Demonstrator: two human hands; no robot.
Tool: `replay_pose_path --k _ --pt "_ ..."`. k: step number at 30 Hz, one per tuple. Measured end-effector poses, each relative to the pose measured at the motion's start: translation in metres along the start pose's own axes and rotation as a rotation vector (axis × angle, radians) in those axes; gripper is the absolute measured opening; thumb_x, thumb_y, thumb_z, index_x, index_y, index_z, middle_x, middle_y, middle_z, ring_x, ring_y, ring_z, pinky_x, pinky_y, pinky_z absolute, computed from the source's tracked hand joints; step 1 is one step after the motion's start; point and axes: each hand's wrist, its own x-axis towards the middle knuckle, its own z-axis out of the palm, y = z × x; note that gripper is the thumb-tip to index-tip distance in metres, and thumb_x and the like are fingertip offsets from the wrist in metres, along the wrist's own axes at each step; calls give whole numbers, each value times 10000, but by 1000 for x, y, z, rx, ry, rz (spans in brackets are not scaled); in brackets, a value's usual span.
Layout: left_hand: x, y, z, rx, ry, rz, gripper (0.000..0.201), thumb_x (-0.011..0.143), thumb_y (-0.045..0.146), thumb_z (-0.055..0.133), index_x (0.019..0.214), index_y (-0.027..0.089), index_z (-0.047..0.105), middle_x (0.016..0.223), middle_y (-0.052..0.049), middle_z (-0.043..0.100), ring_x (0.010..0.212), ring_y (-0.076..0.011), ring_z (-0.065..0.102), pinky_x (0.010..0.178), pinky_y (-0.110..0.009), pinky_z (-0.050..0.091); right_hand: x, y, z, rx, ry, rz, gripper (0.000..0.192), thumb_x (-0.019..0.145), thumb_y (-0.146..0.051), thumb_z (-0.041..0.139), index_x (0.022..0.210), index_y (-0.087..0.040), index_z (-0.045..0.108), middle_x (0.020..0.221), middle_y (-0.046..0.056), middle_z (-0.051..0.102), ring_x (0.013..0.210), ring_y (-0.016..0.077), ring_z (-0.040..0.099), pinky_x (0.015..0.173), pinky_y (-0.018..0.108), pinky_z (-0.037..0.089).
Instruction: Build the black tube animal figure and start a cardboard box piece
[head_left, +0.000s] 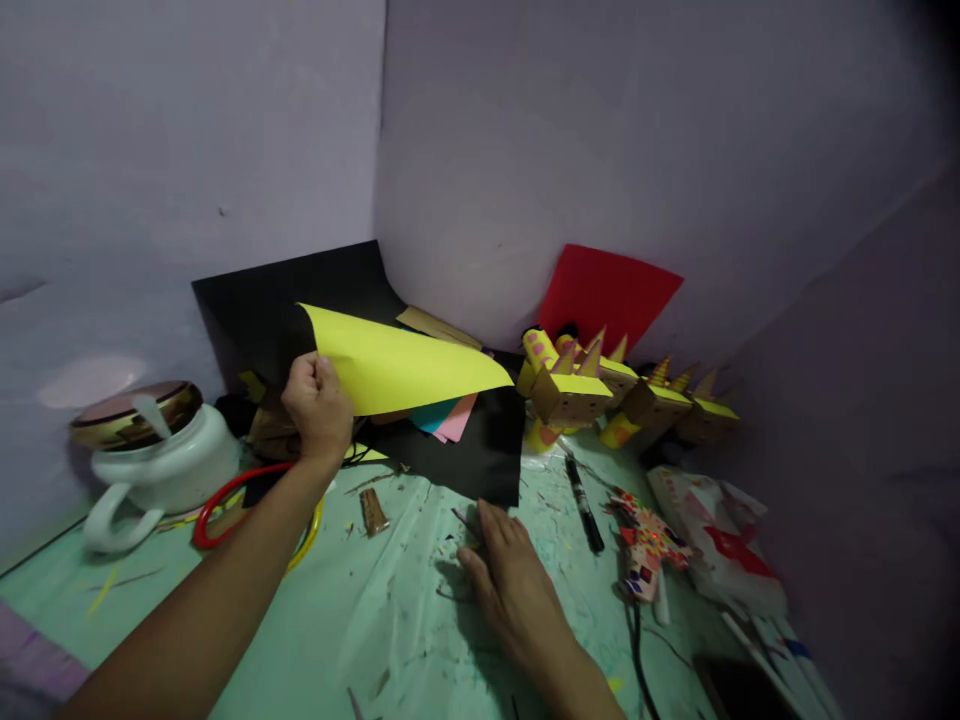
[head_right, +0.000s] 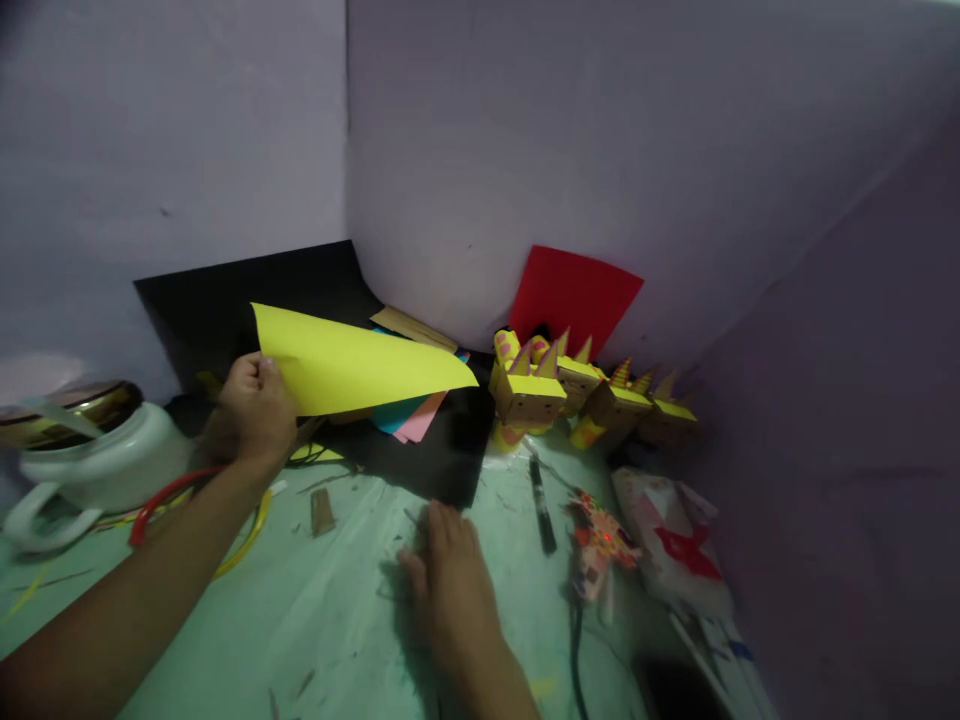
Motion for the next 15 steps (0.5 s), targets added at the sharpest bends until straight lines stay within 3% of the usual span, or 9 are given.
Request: replay_pose_path --k 3,5,7,11,15 --pt "-3 0 -1 -12 4 19 182 826 294 432 778 173 559 643 20 520 600 -126 474 546 -226 363 9 -16 17 -113 -39 39 705 847 -463 407 1296 78 348 1370 299 300 1287 397 252 1015 581 254" --pt "-3 -2 -2 -45 5 9 180 822 293 433 766 176 558 635 23 517 596 -123 472 540 -220 361 3 -26 24 -118 -43 10 775 839 -517 390 1307 95 311 1389 312 219 1306 403 166 1020 596 217" --pt "-2 -3 -3 -78 10 -9 171 813 285 440 750 176 556 634 24 516 598 -121 471 549 -216 365 -11 -35 23 -40 -95 -143 738 852 -512 374 1331 44 299 1402 269 229 1318 358 165 1039 559 214" --pt "1 -2 -5 -93 10 -10 169 808 272 442 732 172 555 610 28 504 578 -117 467 559 -215 370 -28 -48 7 297 -277 -622 489 860 -495 402 1257 -217 474 1342 53 460 1265 173 371 1052 327 296" --pt "0 3 -8 -81 -38 8 176 809 289 443 754 172 563 598 30 501 561 -118 460 544 -217 362 15 -67 -2 281 -205 -356 435 923 -343 301 1301 -159 415 1385 84 400 1284 177 340 1083 390 230"
